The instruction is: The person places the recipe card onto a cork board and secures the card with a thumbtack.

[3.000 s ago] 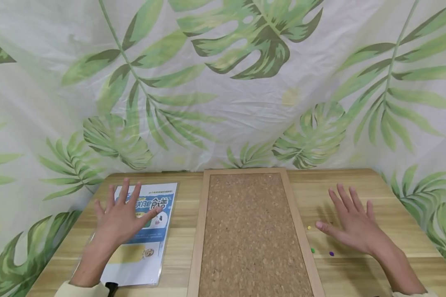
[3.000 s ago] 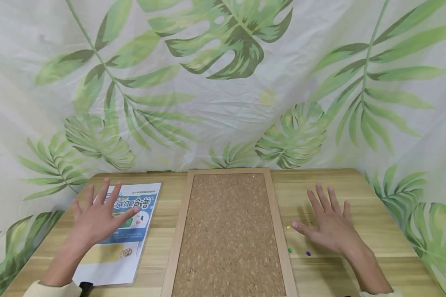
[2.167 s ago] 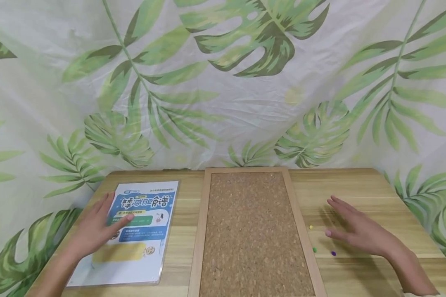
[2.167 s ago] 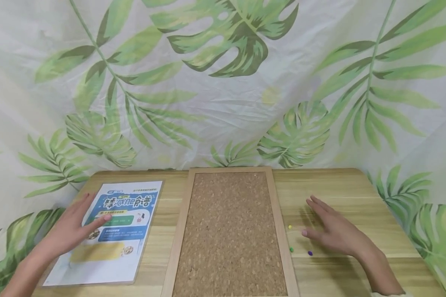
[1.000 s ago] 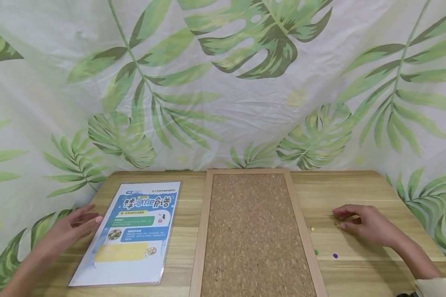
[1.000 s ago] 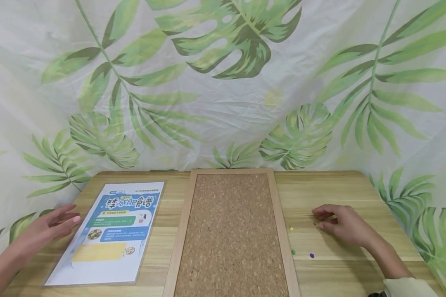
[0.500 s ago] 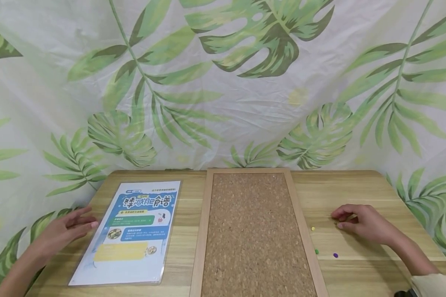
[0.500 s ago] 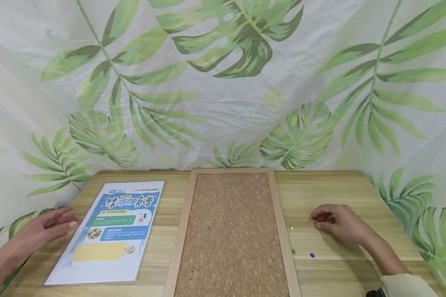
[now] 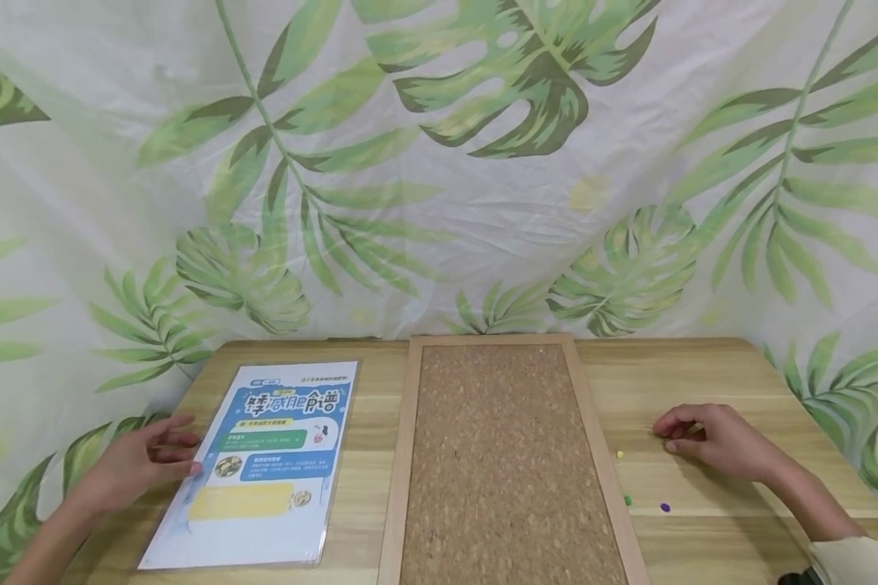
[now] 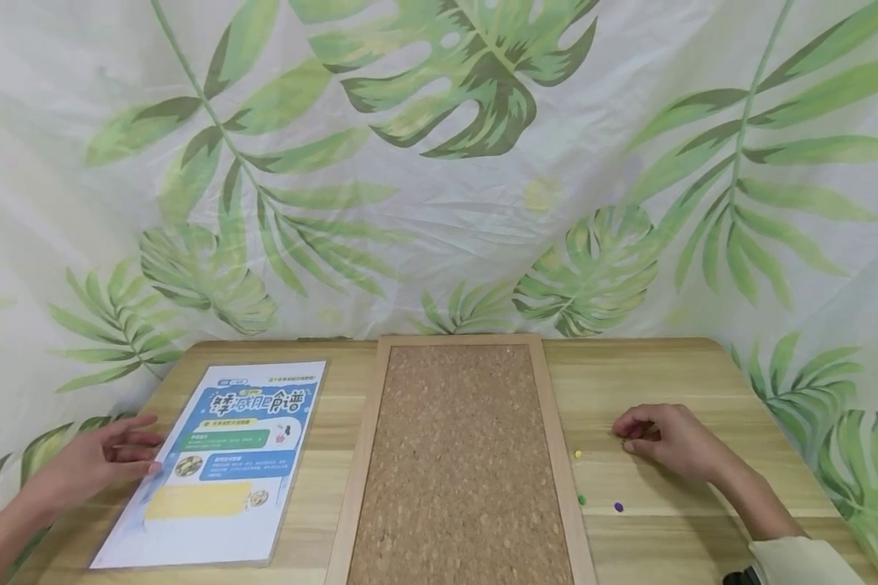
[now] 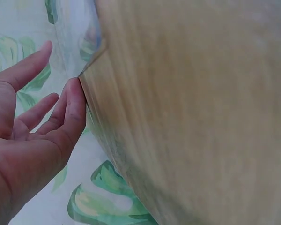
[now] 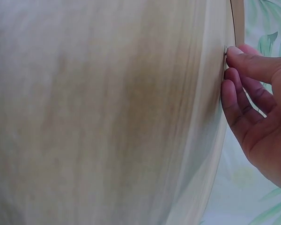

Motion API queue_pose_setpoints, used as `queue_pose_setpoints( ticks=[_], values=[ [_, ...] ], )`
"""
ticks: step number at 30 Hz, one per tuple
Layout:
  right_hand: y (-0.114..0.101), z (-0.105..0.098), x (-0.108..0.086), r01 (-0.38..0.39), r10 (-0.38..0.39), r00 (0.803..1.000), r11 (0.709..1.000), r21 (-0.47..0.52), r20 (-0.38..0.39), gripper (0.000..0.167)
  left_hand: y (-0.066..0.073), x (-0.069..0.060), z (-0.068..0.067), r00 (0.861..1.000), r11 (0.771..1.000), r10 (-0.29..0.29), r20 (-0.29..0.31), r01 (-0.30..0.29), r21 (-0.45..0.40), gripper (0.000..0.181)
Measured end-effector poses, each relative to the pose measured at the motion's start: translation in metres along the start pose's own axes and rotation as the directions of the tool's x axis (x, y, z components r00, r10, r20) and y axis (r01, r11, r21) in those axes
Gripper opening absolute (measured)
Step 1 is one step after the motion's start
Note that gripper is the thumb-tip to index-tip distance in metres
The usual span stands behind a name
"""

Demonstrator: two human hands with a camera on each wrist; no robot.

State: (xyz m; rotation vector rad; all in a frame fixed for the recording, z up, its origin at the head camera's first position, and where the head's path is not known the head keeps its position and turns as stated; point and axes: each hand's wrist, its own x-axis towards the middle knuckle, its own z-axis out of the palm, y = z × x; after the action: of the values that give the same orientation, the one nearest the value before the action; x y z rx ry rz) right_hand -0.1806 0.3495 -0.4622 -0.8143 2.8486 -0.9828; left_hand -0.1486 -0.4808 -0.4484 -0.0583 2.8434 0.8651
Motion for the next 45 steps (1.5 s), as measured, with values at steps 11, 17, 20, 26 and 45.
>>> queue_pose_setpoints(
  ticks=[11, 17, 20, 26, 45],
  values=[
    [-0.001, 0.003, 0.001, 0.000, -0.003, 0.998, 0.999, 0.041, 0.055, 0.018, 0.010, 0.000, 0.006, 0.999, 0.994, -0.008, -0.049, 0.013, 0.108, 0.109],
    [-0.003, 0.001, 0.002, -0.006, 0.004, 0.998, 1.000, 0.029, 0.057, 0.017, 0.015, 0.004, 0.008, 0.998, 0.991, 0.002, -0.066, 0.007, 0.131, 0.105],
    [-0.004, 0.000, 0.001, -0.013, 0.012, 0.999, 1.000, 0.023, 0.053, 0.017, 0.016, 0.005, 0.009, 0.997, 0.990, 0.003, -0.079, 0.008, 0.138, 0.102],
    [-0.005, 0.001, 0.000, -0.010, 0.009, 0.999, 1.000, 0.020, 0.046, 0.016, 0.021, 0.006, 0.012, 0.996, 0.994, 0.002, -0.084, 0.007, 0.107, 0.098],
    [-0.018, -0.002, -0.007, -0.030, 0.027, 0.995, 0.999, -0.026, -0.091, 0.020, 0.029, -0.013, 0.020, 0.988, 0.972, 0.148, -0.038, -0.153, -0.180, 0.076]
  ],
)
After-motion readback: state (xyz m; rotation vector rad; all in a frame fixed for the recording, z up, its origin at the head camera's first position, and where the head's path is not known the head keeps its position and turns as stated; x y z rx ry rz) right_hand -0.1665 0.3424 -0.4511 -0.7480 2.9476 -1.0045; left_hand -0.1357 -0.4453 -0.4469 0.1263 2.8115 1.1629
